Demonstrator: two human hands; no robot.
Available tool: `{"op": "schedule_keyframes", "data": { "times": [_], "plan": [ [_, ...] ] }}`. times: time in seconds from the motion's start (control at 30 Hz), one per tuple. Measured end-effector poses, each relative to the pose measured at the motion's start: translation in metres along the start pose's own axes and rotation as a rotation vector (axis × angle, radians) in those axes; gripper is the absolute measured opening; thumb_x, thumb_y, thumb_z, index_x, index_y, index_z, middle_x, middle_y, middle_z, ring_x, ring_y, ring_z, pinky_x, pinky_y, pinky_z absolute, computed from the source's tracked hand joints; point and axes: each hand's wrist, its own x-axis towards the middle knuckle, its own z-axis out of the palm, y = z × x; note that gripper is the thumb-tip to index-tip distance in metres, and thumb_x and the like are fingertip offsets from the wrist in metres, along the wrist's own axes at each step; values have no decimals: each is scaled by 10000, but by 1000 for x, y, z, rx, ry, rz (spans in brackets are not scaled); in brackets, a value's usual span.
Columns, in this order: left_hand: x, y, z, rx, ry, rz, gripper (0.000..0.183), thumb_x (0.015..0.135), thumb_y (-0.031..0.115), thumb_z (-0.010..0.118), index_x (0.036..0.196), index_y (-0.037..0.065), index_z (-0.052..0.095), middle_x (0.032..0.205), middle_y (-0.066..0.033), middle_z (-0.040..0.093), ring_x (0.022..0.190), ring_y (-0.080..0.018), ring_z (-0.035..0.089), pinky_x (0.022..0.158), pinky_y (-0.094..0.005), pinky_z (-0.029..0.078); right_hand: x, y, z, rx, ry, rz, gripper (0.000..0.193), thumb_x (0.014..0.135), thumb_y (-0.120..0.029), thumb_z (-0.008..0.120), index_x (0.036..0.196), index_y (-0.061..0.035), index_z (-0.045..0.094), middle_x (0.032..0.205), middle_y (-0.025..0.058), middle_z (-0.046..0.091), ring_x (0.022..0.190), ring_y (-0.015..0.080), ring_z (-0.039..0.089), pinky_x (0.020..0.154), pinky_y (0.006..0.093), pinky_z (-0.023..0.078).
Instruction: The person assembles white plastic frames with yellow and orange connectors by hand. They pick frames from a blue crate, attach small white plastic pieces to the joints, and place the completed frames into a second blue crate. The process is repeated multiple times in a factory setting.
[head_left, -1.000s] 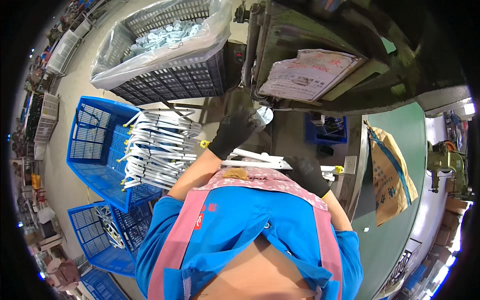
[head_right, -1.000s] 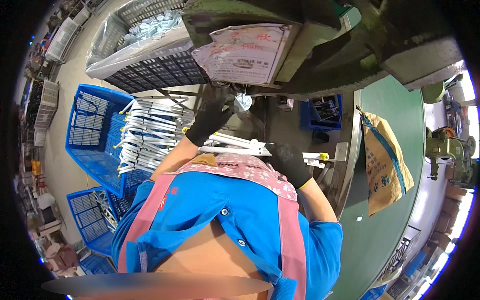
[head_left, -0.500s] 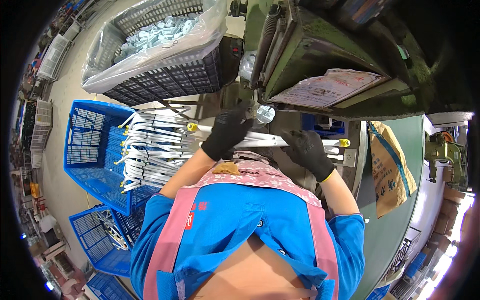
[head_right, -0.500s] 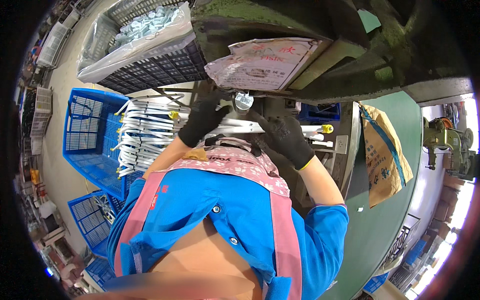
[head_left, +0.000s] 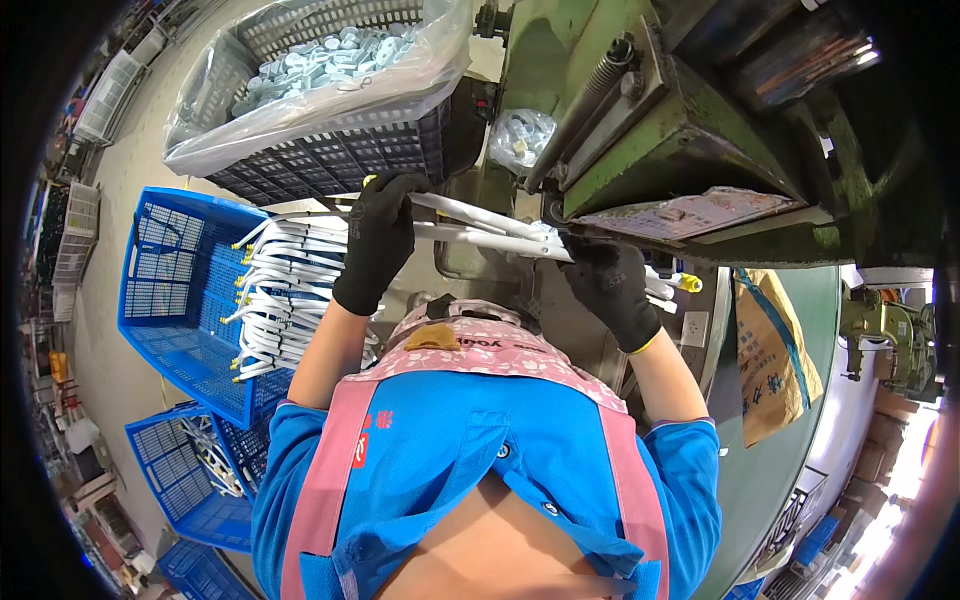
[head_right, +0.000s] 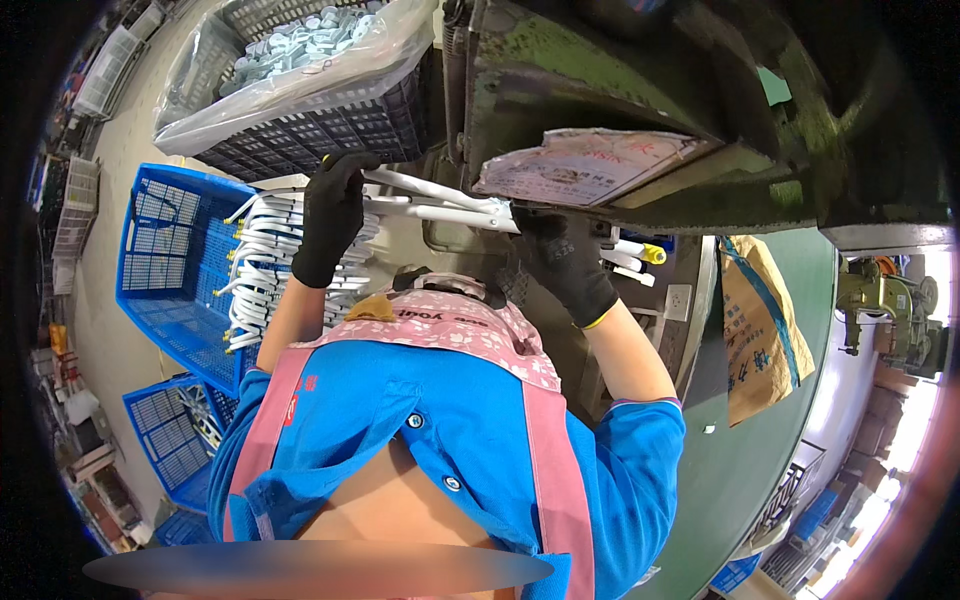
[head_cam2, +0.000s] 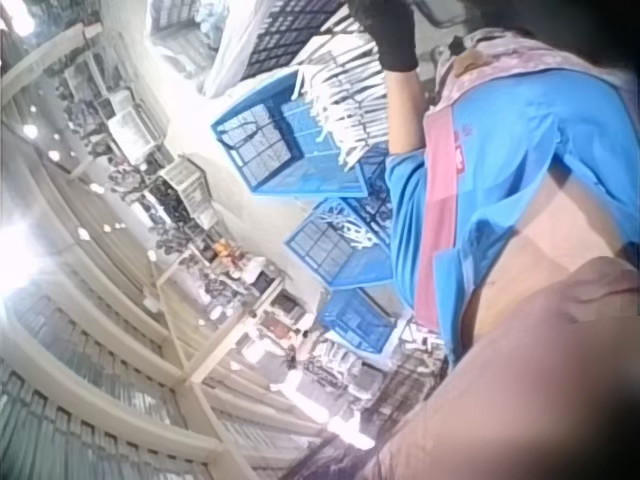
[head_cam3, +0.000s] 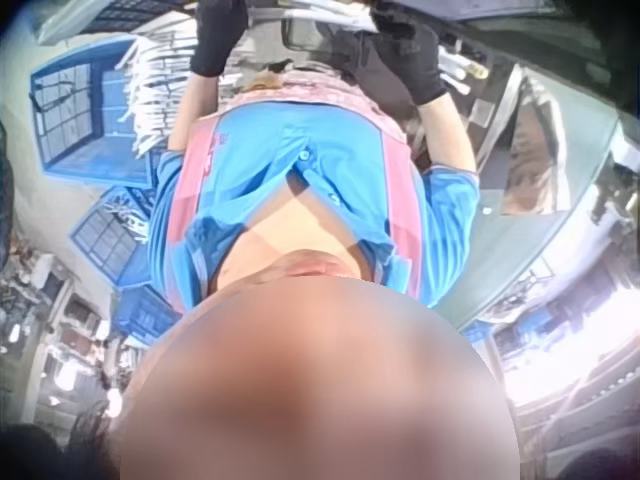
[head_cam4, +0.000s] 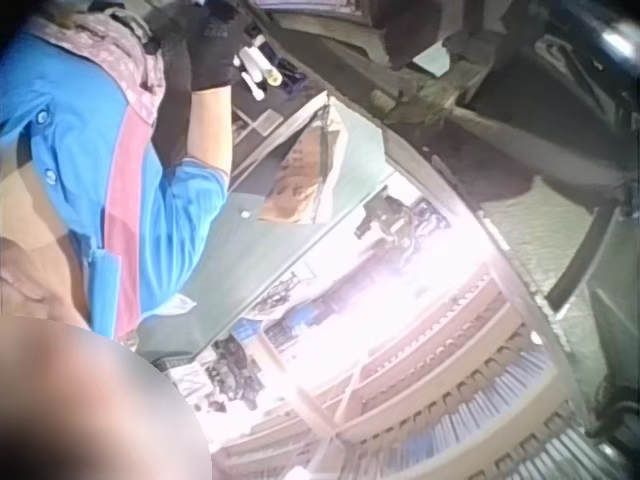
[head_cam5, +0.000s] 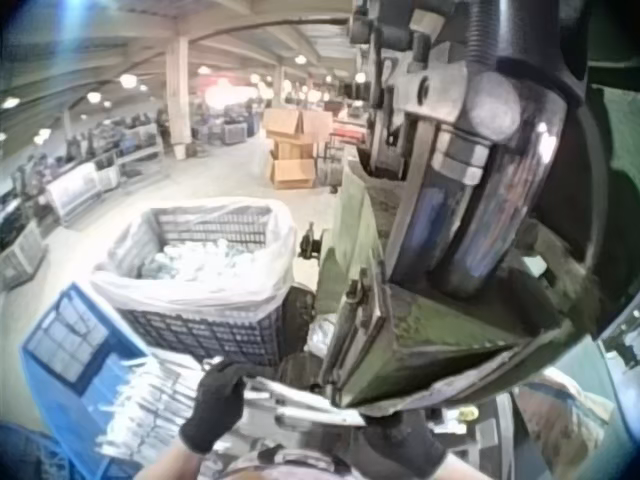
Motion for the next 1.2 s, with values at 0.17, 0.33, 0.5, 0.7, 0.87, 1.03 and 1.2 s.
{"op": "schedule_keyframes", "data": {
  "times": [0.17,0.33,0.5,0.7,0.87,1.03,1.2],
  "plan": [
    [11,-1,5,71,9,118,289,758,-29,632,1039,37,638,981,-156,637,879,-339,629,746,-395,516,0,0,3,87,11,110,317,698,-152,707,1012,-119,688,850,112,662,761,318,641,632,384,515],
    [20,-7,18,118,-72,169,223,773,45,658,995,59,661,968,-123,645,862,-317,632,728,-390,515,-7,-2,15,44,-96,291,238,730,-204,710,964,-163,700,841,102,667,755,313,644,628,370,514],
    [26,-13,23,126,-94,132,169,782,56,646,951,51,663,949,-114,648,860,-315,630,725,-394,508,-9,4,26,486,-29,515,201,741,-248,704,922,-162,688,869,97,666,785,321,636,667,384,505],
    [30,-18,29,150,-96,125,107,775,69,640,882,74,647,866,-99,636,797,-310,625,674,-405,501,-24,24,35,692,-253,534,329,838,-270,682,1120,-105,644,1032,116,664,956,301,623,819,373,479],
    [33,-21,34,96,15,194,111,776,74,640,886,88,640,856,-106,636,756,-316,631,649,-398,503,-24,32,47,1027,-322,517,381,877,-233,636,1234,-114,584,1155,93,633,1008,272,617,848,354,484],
    [30,-25,36,165,-46,157,145,768,50,637,912,68,643,871,-107,633,782,-326,626,676,-403,505,-16,35,32,-78,-770,229,389,884,-206,624,1252,-98,559,1188,105,614,1041,265,601,848,347,496],
    [26,-28,42,176,-94,144,158,749,53,639,905,73,637,876,-105,628,763,-320,627,645,-407,506,-5,22,30,222,-406,325,332,841,-322,693,1032,-54,653,937,194,643,891,342,632,738,388,490]
  ]
}}
